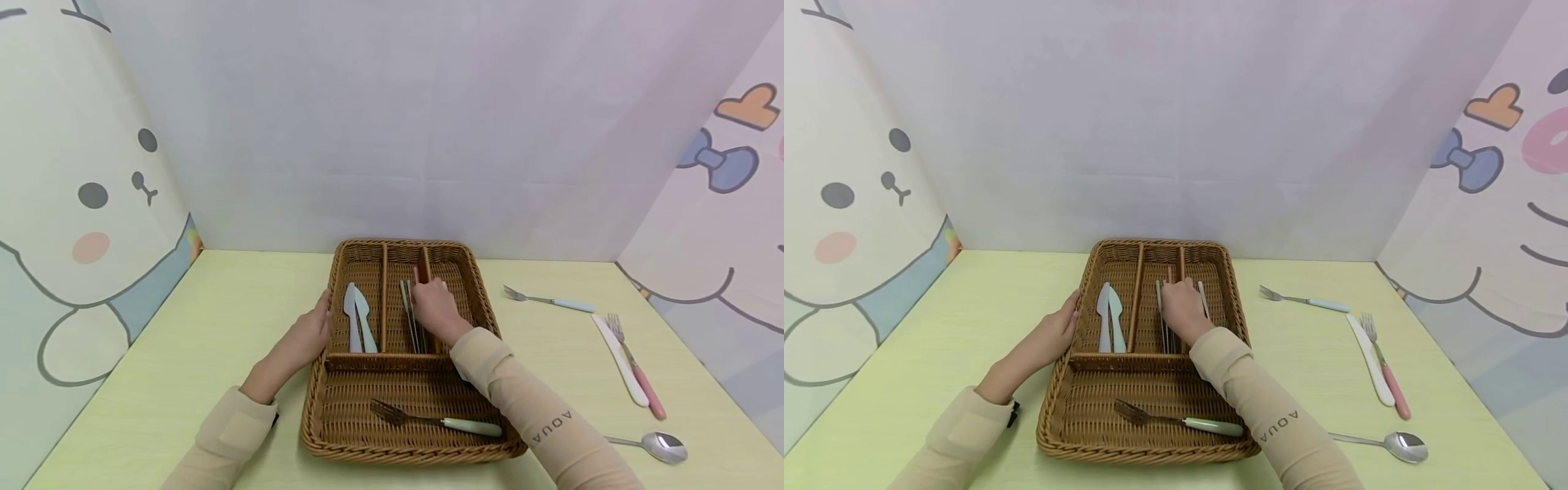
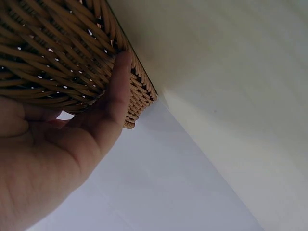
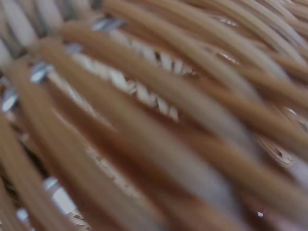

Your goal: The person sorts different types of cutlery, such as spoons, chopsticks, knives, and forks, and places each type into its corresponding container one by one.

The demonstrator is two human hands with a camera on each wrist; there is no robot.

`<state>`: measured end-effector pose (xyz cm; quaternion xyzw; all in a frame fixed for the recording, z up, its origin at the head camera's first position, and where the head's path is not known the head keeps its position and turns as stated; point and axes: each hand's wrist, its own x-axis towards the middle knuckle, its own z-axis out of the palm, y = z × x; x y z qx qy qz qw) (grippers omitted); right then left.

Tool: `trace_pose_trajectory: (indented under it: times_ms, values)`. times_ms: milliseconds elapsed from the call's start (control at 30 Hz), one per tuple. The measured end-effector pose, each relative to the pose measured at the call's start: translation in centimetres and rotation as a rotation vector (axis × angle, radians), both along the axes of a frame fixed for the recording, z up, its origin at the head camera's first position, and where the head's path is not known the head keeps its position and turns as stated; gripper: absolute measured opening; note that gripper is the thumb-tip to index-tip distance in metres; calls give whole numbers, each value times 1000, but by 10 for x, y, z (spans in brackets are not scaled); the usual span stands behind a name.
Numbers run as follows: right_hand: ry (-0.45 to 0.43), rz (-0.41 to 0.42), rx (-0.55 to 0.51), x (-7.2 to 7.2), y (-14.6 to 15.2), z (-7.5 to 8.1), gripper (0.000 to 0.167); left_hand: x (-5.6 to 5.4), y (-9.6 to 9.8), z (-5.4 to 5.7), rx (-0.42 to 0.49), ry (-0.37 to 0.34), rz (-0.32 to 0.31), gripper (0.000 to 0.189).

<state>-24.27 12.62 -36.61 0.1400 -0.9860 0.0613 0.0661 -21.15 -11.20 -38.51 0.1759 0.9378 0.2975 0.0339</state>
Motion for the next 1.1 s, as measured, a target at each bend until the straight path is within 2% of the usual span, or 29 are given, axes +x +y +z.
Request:
trace_pose_trajectory:
  times_ms: [133, 233, 533, 767, 1100]
  values:
    - [48, 57, 60, 1, 1, -2, 28, 0, 0, 0, -4, 7, -2, 50]
    - [48, 60, 90, 2, 1, -3, 29, 0, 0, 1, -8, 14, -1, 49]
    - [-21, 35, 182, 4, -2, -6, 22, 1, 1, -1, 1, 5, -5, 50]
    - [-21, 71, 98, 2, 0, 0, 27, 0, 0, -1, -7, 1, 2, 50]
    - [31, 115, -73, 7, 6, 16, 18, -1, 0, -1, -3, -9, 3, 50]
